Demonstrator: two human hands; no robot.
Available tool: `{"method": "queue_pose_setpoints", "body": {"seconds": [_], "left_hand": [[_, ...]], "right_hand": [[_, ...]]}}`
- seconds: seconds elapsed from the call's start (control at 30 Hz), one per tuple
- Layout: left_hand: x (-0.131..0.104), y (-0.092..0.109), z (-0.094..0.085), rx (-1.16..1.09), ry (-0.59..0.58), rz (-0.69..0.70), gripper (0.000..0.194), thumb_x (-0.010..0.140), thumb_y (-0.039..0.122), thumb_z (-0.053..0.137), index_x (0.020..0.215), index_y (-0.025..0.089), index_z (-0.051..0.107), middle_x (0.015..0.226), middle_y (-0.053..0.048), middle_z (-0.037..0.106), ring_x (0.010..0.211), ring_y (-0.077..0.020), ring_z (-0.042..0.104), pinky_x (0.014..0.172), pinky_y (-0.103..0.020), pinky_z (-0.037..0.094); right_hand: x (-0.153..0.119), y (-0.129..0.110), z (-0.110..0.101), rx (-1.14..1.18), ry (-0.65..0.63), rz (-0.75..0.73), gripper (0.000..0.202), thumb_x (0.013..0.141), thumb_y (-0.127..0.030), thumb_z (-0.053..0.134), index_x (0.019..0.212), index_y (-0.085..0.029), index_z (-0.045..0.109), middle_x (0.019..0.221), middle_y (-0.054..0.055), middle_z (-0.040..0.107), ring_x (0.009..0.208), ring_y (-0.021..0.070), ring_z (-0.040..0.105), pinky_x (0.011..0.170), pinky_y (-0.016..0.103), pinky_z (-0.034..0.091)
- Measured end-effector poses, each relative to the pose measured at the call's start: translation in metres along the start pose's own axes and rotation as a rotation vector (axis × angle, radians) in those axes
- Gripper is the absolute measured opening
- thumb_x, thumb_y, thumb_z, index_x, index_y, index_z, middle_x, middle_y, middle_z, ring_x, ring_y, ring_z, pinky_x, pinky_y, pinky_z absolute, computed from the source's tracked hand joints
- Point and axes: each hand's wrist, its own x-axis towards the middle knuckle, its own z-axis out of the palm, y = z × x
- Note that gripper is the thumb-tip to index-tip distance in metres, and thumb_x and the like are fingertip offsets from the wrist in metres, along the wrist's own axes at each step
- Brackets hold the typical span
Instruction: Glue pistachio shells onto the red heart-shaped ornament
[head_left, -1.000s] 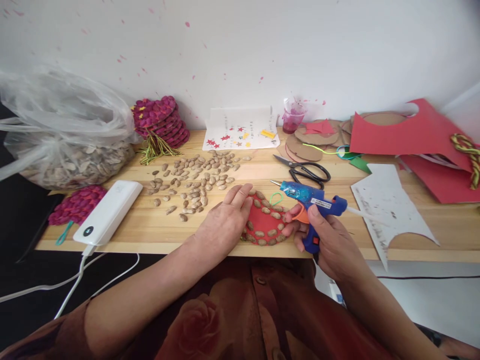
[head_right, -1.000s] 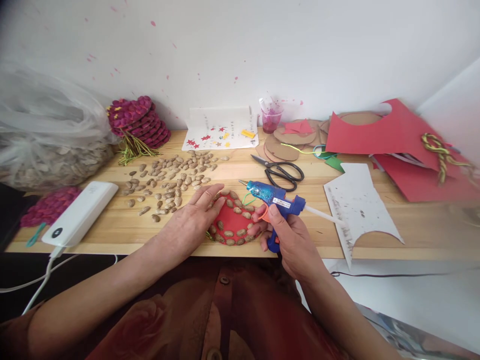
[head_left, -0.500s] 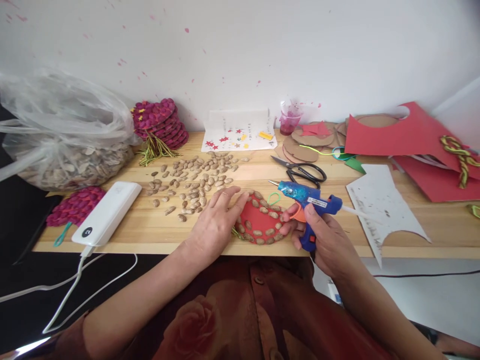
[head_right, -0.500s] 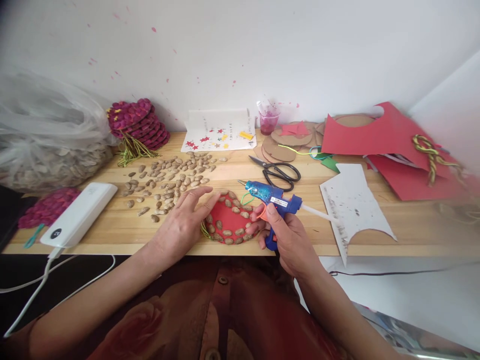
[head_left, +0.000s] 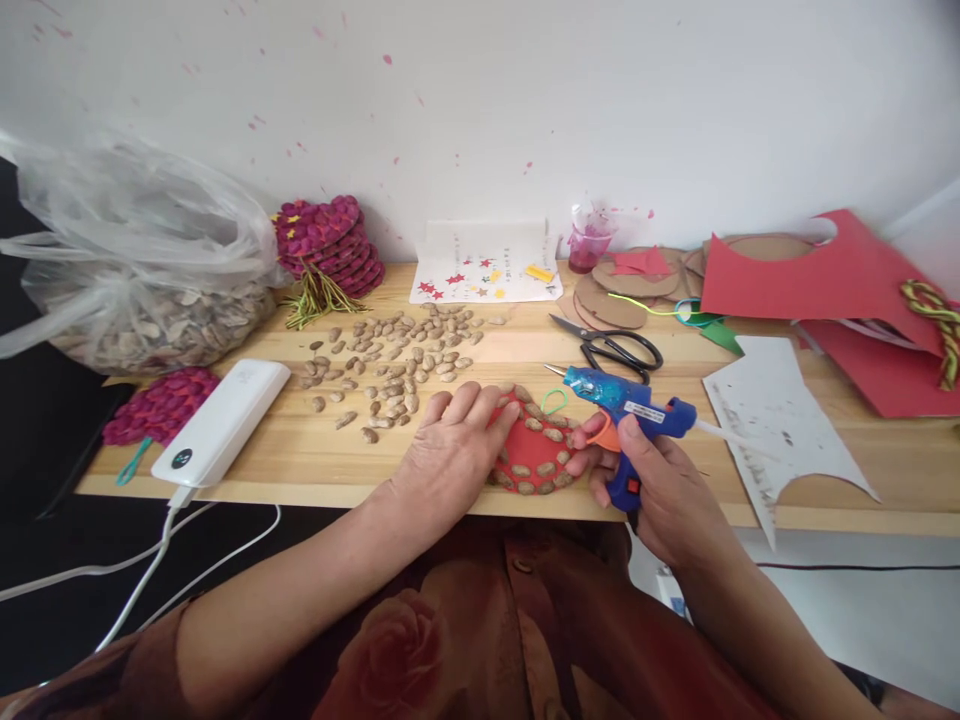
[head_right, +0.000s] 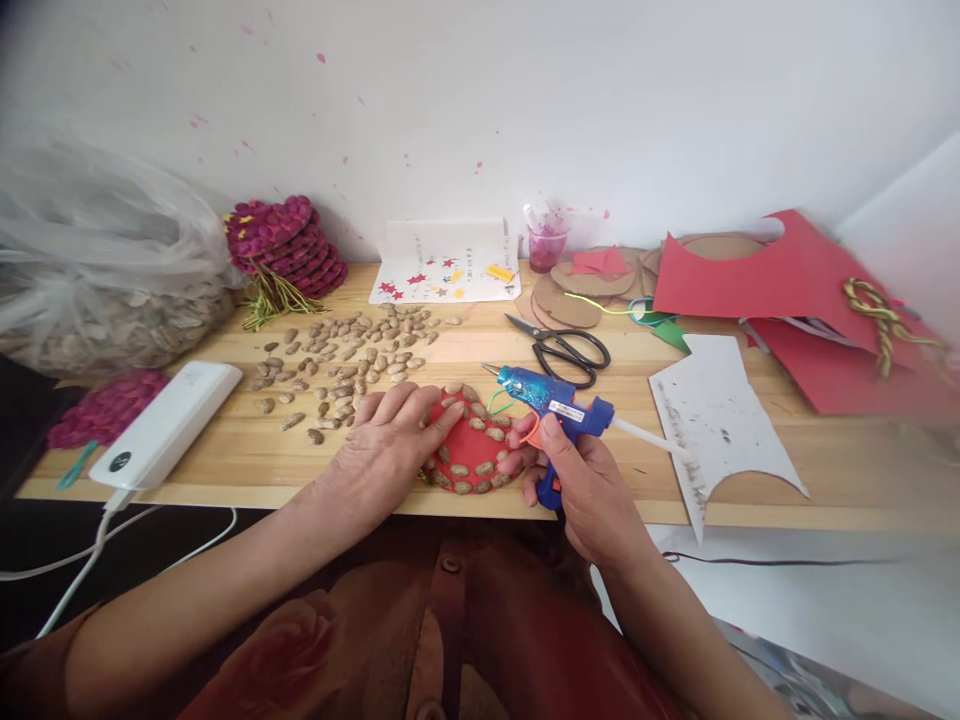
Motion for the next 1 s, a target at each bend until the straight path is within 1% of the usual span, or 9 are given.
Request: {"method": "queue_pose_setpoints", "body": {"seconds": [0.13, 0.3, 0.43, 0.53, 0.63, 0.73, 0.8, 0.9, 1.0], "left_hand": [[0.004, 0.004, -0.007, 0.041, -0.047, 0.020, 0.036, 0.099, 0.014, 0.049, 0.133, 0.016, 0.059, 0.135, -0.012, 0.058, 0.116, -0.0301, 0.053, 0.089, -0.044, 0.048], [0.005, 0.001, -0.003, 0.012, -0.047, 0.007, 0.036, 0.100, 0.017, 0.047, 0.134, 0.018, 0.058, 0.137, -0.013, 0.057, 0.118, -0.0299, 0.052, 0.091, -0.045, 0.048], [-0.004, -0.006, 0.002, -0.083, 0.029, 0.001, 0.040, 0.100, 0.015, 0.046, 0.138, 0.020, 0.057, 0.137, -0.014, 0.056, 0.123, -0.0316, 0.050, 0.095, -0.047, 0.046], [-0.018, -0.009, 0.006, -0.202, 0.131, -0.080, 0.053, 0.099, 0.010, 0.042, 0.150, 0.022, 0.044, 0.135, -0.015, 0.055, 0.122, -0.0304, 0.051, 0.100, -0.049, 0.044], [-0.031, -0.007, 0.009, -0.313, 0.180, -0.166, 0.066, 0.101, 0.030, 0.050, 0.160, 0.020, 0.022, 0.132, -0.016, 0.056, 0.117, -0.0304, 0.053, 0.102, -0.050, 0.044], [-0.037, 0.000, 0.010, -0.384, 0.152, -0.169, 0.103, 0.089, 0.060, 0.063, 0.163, 0.018, 0.006, 0.134, -0.018, 0.055, 0.119, -0.0344, 0.051, 0.105, -0.053, 0.041], [-0.037, 0.002, 0.010, -0.393, 0.140, -0.183, 0.115, 0.082, 0.067, 0.068, 0.163, 0.020, 0.002, 0.135, -0.017, 0.055, 0.120, -0.0359, 0.051, 0.105, -0.054, 0.039], [-0.034, -0.002, 0.009, -0.363, 0.132, -0.232, 0.115, 0.082, 0.060, 0.072, 0.163, 0.025, -0.003, 0.130, -0.015, 0.059, 0.116, -0.0357, 0.054, 0.101, -0.053, 0.040], [-0.031, -0.010, 0.009, -0.344, 0.125, -0.243, 0.106, 0.090, 0.043, 0.069, 0.162, 0.027, -0.006, 0.122, -0.012, 0.064, 0.111, -0.0338, 0.057, 0.097, -0.051, 0.041]], "right_hand": [[0.001, 0.001, -0.001, 0.011, -0.014, -0.002, 0.038, 0.082, -0.057, 0.073, 0.088, -0.021, 0.069, 0.097, 0.010, 0.074, 0.078, 0.0214, 0.072, 0.042, 0.022, 0.044], [0.001, 0.003, -0.003, 0.031, -0.023, -0.012, 0.034, 0.085, -0.055, 0.072, 0.089, -0.021, 0.069, 0.099, 0.009, 0.073, 0.079, 0.0207, 0.072, 0.043, 0.021, 0.045], [-0.001, 0.004, -0.004, 0.076, 0.001, -0.049, 0.032, 0.086, -0.053, 0.071, 0.090, -0.022, 0.070, 0.100, 0.009, 0.073, 0.082, 0.0210, 0.073, 0.045, 0.022, 0.045], [-0.002, 0.004, -0.004, 0.101, 0.051, -0.096, 0.032, 0.085, -0.055, 0.072, 0.089, -0.023, 0.069, 0.099, 0.008, 0.073, 0.086, 0.0227, 0.073, 0.049, 0.025, 0.050], [-0.002, 0.005, -0.002, 0.083, 0.109, -0.149, 0.034, 0.084, -0.058, 0.071, 0.087, -0.024, 0.070, 0.101, 0.007, 0.074, 0.089, 0.0235, 0.072, 0.056, 0.028, 0.054], [-0.001, 0.007, 0.000, 0.030, 0.162, -0.166, 0.036, 0.084, -0.059, 0.071, 0.091, -0.024, 0.071, 0.107, 0.006, 0.075, 0.091, 0.0227, 0.072, 0.061, 0.028, 0.056], [-0.001, 0.009, -0.001, -0.011, 0.185, -0.144, 0.037, 0.083, -0.059, 0.072, 0.096, -0.025, 0.072, 0.111, 0.006, 0.075, 0.088, 0.0214, 0.072, 0.061, 0.028, 0.055], [-0.005, 0.010, -0.004, -0.083, 0.165, -0.110, 0.036, 0.084, -0.058, 0.072, 0.100, -0.025, 0.073, 0.118, 0.005, 0.074, 0.087, 0.0196, 0.072, 0.063, 0.028, 0.055], [-0.012, 0.009, -0.008, -0.131, 0.152, -0.105, 0.034, 0.086, -0.056, 0.071, 0.099, -0.025, 0.074, 0.119, 0.006, 0.073, 0.096, 0.0209, 0.071, 0.061, 0.025, 0.053]]}}
